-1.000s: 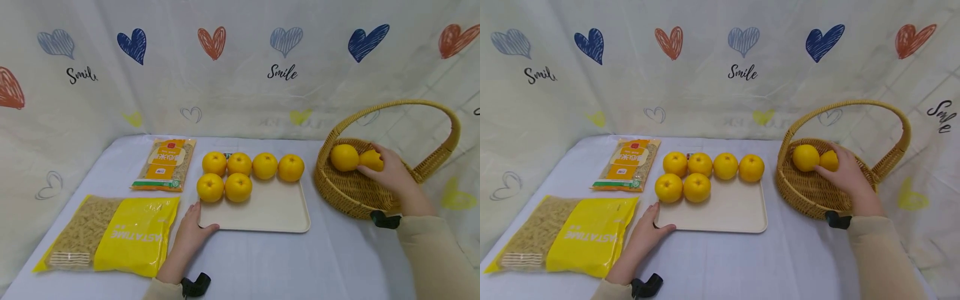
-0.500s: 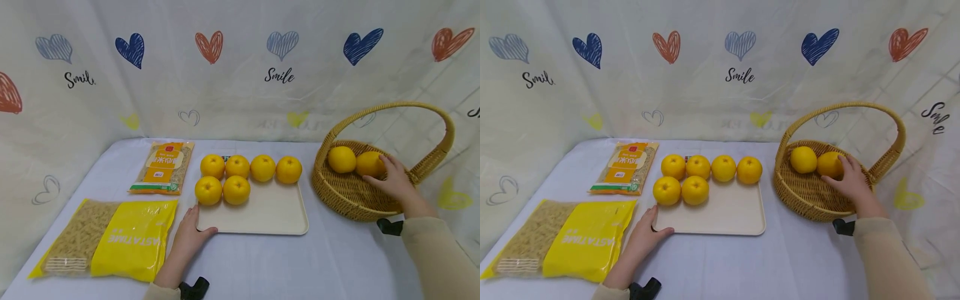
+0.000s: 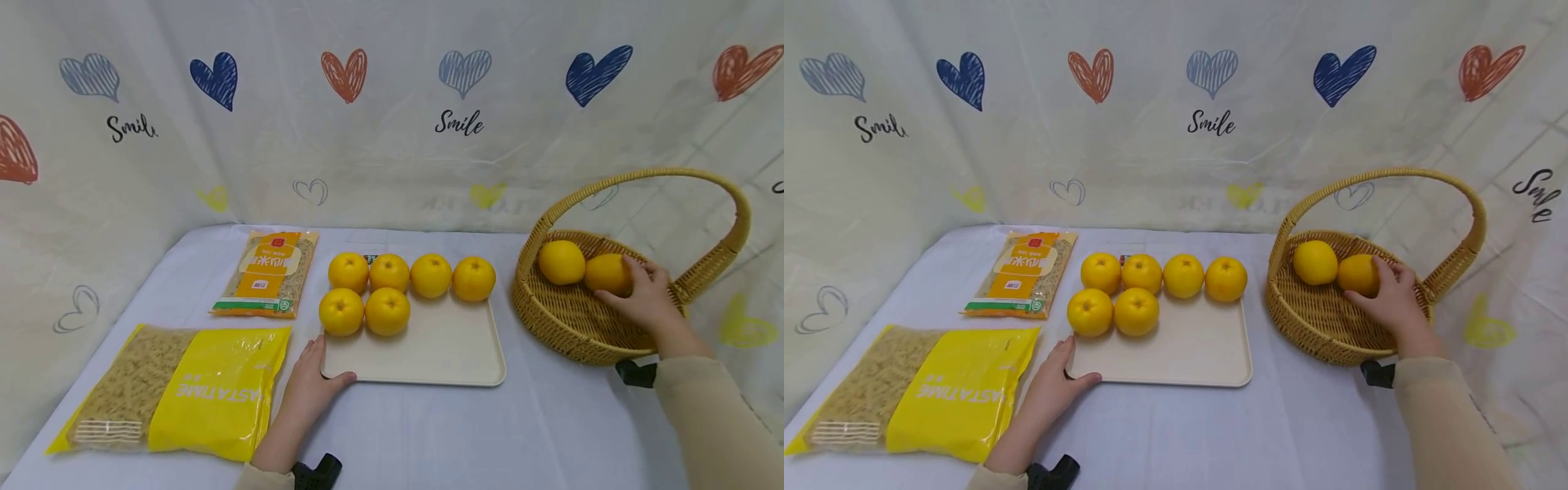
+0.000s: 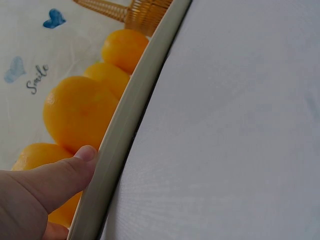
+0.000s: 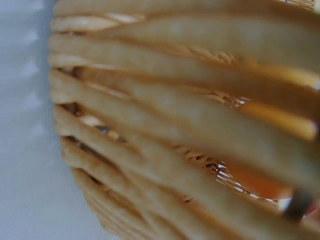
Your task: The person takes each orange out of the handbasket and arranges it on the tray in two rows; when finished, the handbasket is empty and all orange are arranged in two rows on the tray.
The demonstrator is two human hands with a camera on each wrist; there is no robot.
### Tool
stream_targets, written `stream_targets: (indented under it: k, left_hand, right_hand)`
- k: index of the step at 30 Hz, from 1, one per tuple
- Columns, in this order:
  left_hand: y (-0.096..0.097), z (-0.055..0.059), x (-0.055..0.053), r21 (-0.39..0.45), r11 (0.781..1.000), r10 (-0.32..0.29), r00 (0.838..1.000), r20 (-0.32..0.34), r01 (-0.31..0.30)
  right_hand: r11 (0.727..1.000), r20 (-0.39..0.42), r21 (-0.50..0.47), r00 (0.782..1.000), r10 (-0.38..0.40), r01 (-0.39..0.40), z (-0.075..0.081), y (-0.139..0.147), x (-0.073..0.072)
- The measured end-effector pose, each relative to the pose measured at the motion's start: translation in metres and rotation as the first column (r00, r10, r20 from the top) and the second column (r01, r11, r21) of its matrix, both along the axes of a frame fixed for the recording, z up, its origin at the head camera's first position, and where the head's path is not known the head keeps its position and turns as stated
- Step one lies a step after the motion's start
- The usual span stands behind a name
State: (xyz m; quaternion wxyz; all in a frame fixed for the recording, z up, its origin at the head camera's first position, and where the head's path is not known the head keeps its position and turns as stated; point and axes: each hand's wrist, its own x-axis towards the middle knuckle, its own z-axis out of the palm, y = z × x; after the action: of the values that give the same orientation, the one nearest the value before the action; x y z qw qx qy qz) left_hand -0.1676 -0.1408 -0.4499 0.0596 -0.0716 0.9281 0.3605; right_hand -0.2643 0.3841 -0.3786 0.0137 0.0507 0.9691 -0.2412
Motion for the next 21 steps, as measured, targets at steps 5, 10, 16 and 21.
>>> stream_targets:
  k: [5, 10, 16, 21]
  left_hand:
    - [0.0, 0.001, -0.0001, 0.003, 1.0, -0.005, 1.0, -0.004, 0.005]
    - [-0.0003, 0.0003, -0.0001, 0.003, 1.0, -0.002, 1.0, 0.004, 0.002]
    - [-0.0001, -0.0014, -0.0009, 0.001, 1.0, -0.001, 1.0, -0.003, 0.001]
    - [0.0001, -0.0015, -0.0012, 0.0, 1.0, -0.002, 1.0, -0.008, 0.002]
  right_hand:
    - [1.0, -0.002, 0.018, 1.0, -0.025, 0.025, -0.0013, -0.0007, 0.0003]
    - [0.999, -0.027, 0.005, 0.998, -0.049, 0.05, -0.004, 0.0, -0.0004]
    - [0.999, -0.078, 0.04, 0.997, -0.029, 0.032, -0.0063, 0.0014, -0.0043]
    - [0.997, -0.105, 0.075, 0.994, -0.005, 0.013, -0.0076, 0.0029, -0.0071]
